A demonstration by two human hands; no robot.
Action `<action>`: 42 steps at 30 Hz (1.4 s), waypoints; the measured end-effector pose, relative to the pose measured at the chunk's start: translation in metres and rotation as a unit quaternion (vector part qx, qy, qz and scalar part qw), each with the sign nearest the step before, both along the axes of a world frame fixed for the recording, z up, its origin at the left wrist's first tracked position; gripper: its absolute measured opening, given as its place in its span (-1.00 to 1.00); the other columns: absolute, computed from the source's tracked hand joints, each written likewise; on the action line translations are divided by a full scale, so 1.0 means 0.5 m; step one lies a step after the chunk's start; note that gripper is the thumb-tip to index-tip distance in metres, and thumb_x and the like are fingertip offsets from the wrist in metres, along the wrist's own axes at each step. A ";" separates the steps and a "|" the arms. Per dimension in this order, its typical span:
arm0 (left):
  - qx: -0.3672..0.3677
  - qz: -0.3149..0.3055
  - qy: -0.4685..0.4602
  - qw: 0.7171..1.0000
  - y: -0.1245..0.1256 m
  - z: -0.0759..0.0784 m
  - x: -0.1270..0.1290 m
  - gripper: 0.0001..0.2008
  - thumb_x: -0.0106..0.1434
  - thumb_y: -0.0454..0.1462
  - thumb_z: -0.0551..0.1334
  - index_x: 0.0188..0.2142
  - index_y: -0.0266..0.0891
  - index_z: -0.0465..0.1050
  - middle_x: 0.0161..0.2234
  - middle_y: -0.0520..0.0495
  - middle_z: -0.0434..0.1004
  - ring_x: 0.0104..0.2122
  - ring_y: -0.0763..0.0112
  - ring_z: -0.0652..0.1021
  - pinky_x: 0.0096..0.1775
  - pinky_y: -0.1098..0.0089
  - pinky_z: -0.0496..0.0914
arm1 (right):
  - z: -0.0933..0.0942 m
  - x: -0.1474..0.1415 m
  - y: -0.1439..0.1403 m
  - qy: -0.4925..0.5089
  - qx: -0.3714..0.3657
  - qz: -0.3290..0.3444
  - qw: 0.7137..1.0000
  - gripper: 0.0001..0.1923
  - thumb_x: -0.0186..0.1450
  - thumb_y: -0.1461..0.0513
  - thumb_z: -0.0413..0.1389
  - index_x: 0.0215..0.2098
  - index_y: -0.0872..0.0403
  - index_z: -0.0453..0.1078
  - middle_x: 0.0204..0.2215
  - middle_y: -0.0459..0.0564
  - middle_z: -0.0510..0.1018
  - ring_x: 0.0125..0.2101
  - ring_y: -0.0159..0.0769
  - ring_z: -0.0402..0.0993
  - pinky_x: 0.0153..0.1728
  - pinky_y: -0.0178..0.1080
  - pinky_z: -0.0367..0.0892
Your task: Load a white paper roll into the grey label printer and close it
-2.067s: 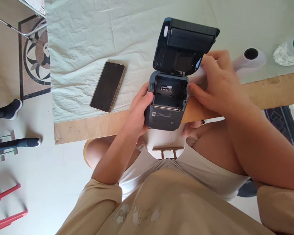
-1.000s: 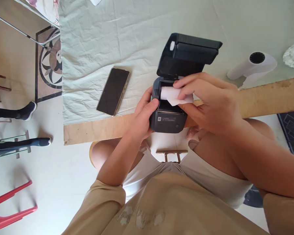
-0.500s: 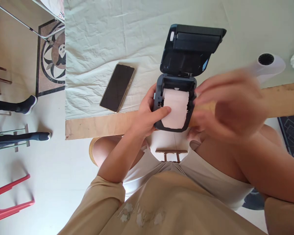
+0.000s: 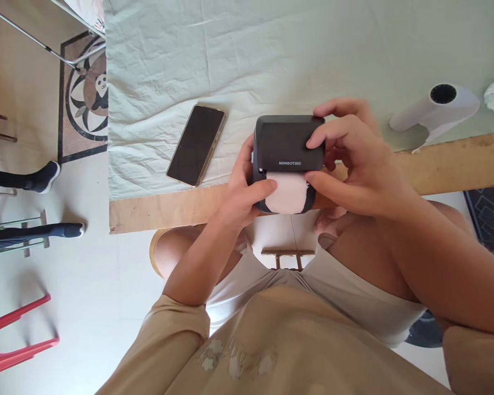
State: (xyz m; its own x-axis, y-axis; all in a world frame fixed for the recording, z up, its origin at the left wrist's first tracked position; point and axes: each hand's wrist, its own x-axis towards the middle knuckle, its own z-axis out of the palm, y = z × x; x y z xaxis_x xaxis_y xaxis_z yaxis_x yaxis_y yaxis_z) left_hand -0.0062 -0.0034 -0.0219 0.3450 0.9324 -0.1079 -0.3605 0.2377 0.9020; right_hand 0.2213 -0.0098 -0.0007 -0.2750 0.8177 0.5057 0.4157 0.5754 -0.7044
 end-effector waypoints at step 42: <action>-0.041 0.003 -0.005 0.999 0.004 0.010 0.031 -0.30 0.40 0.43 0.22 0.03 -0.06 0.66 -0.04 -0.15 0.78 0.22 -0.19 0.73 0.06 0.03 0.70 | 0.027 0.011 -0.016 0.049 0.040 -0.135 0.989 -0.64 0.45 -0.09 0.36 0.07 -0.12 0.54 -0.18 -0.08 0.58 -0.54 -0.55 0.25 -0.56 -0.26 0.09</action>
